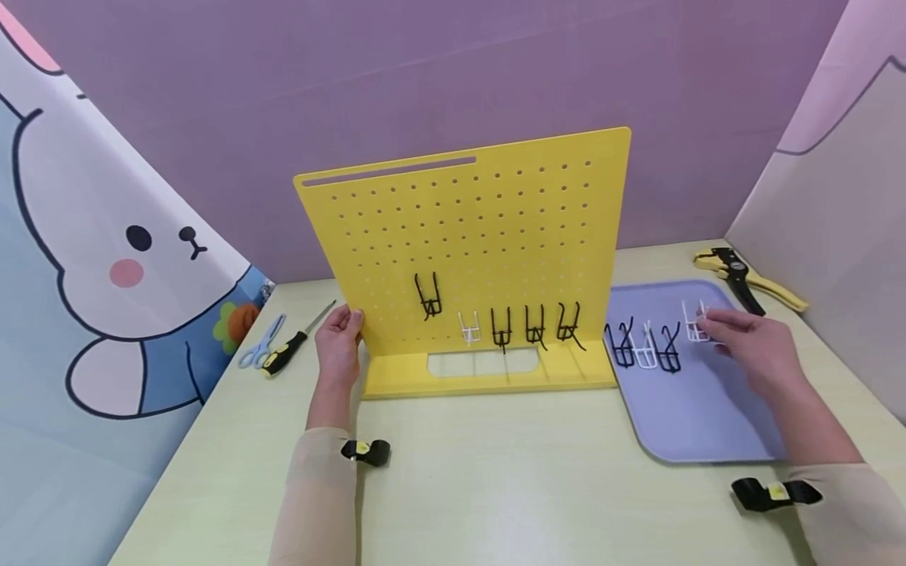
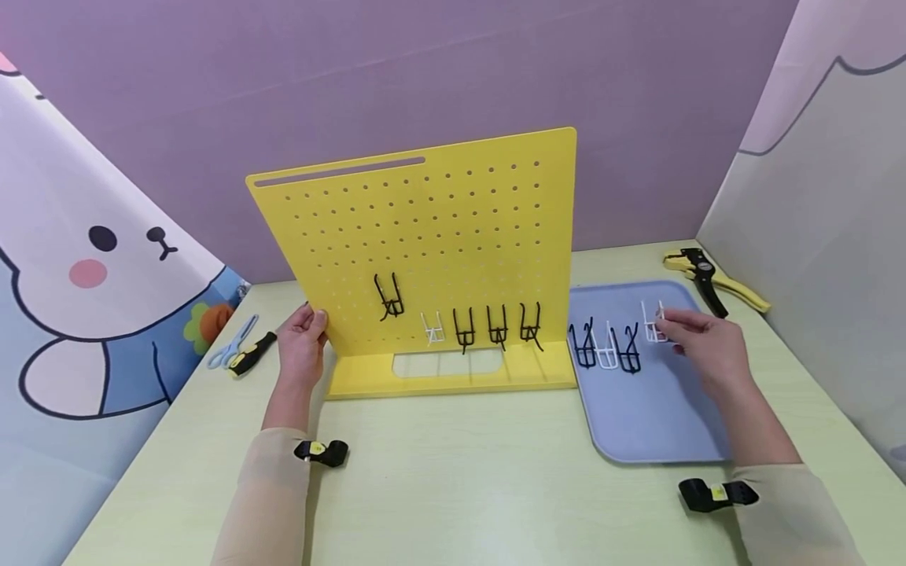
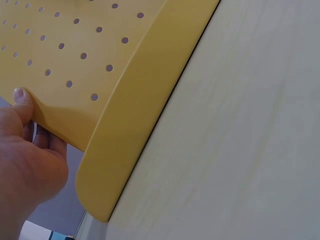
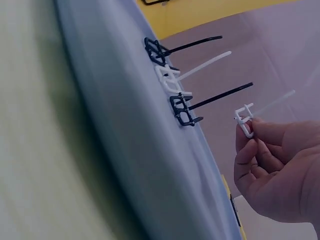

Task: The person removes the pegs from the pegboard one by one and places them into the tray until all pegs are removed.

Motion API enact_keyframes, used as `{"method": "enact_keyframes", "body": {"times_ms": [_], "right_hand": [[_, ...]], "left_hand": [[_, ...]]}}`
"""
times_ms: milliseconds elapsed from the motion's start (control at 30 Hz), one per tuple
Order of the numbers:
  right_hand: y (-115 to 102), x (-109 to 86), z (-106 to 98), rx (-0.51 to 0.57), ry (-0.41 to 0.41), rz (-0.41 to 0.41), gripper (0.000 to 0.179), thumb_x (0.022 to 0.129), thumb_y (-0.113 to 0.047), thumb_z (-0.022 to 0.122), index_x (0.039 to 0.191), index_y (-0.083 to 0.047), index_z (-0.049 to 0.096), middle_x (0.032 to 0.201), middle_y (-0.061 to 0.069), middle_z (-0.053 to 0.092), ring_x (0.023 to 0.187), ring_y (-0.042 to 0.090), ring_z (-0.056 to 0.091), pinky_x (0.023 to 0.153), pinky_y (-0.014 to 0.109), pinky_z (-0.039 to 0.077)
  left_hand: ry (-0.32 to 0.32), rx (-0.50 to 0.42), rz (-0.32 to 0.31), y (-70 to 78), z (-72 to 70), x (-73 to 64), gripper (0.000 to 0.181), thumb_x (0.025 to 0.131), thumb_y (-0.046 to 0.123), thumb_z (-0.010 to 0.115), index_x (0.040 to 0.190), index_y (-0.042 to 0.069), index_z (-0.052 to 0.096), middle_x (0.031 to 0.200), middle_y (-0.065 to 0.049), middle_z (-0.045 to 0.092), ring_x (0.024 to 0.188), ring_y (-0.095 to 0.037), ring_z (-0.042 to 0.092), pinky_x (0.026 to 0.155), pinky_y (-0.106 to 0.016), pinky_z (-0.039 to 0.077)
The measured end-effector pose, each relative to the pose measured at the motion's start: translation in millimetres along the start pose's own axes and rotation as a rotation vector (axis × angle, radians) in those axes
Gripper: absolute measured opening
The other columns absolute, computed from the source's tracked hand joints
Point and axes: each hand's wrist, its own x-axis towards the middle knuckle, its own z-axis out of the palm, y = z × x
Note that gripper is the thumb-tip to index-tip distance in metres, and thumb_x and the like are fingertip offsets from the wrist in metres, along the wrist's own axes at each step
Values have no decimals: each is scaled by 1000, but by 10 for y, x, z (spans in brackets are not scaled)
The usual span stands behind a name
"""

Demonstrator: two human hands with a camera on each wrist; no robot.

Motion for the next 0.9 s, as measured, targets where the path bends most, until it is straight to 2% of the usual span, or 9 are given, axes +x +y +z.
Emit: {"method": "enact_keyframes", "body": {"times_ms": [133, 200, 233, 300, 367, 533, 667, 767, 900], "right_hand": [[55, 18, -3, -115, -27, 5, 27, 95, -20, 74, 82, -43, 71, 77, -27, 67, 70, -5, 64, 62, 14, 53], [79, 19, -7, -198, -36, 4, 9, 96, -23, 73, 93, -30, 77, 77, -29, 66, 70, -4, 63, 63, 15, 52], [88, 17, -10, -242, -42, 1, 8, 96, -24, 73, 100, -21, 79, 78, -28, 66, 69, -3, 63, 63, 15, 52], [102, 11, -15, -339, -52, -15, 30, 97, -26, 72, 115, -3, 74, 79, -23, 68, 68, -1, 63, 61, 17, 51], [113, 6, -18, -411, -58, -25, 47, 98, -26, 70, 126, 11, 63, 80, -15, 72, 66, 1, 64, 60, 18, 50], [107, -11, -28, -537, -50, -39, 46, 98, -26, 70, 125, 10, 64, 91, 9, 76, 65, 2, 62, 58, 20, 47], [102, -20, -49, -635, -31, -63, 43, 96, -28, 72, 121, 7, 68, 104, 24, 72, 73, 9, 57, 59, 25, 45], [102, -18, -64, -664, -45, -45, 45, 95, -29, 72, 120, 8, 68, 91, 21, 73, 73, 14, 55, 59, 27, 43], [88, -30, -57, -637, -98, 8, 51, 96, -31, 70, 124, 12, 64, 71, 2, 70, 64, 12, 58, 56, 27, 45]], "left_hand": [[4, -7, -9, -5, -15, 3, 14, 96, 3, 67, 94, 15, 74, 85, 1, 72, 78, -9, 66, 73, -20, 55], [4, -10, -10, -13, -20, 11, 14, 96, 3, 67, 93, 15, 74, 85, 1, 72, 78, -9, 67, 73, -20, 55], [3, -8, -10, -15, -22, 13, 14, 96, 3, 67, 94, 15, 74, 85, 1, 72, 78, -9, 67, 74, -20, 55], [3, -2, -4, -19, -21, 16, 13, 96, 3, 67, 94, 15, 74, 85, 1, 72, 78, -9, 67, 74, -20, 55], [6, 4, 3, -20, -17, 16, 13, 97, 3, 67, 95, 15, 74, 85, 1, 72, 78, -9, 67, 73, -20, 55], [13, 15, 12, -20, -1, 4, 15, 97, 2, 66, 95, 15, 74, 84, 2, 72, 77, -8, 66, 72, -19, 55], [10, 8, 10, -22, 4, 4, 16, 97, 2, 66, 93, 15, 74, 83, 2, 72, 76, -8, 65, 71, -20, 54], [3, 8, 6, -13, 2, -1, 15, 97, 3, 66, 94, 15, 73, 84, 2, 72, 77, -8, 66, 72, -20, 54], [1, 5, 0, 4, 1, -9, 13, 97, 3, 66, 95, 14, 73, 86, 1, 72, 79, -9, 67, 75, -20, 55]]}}
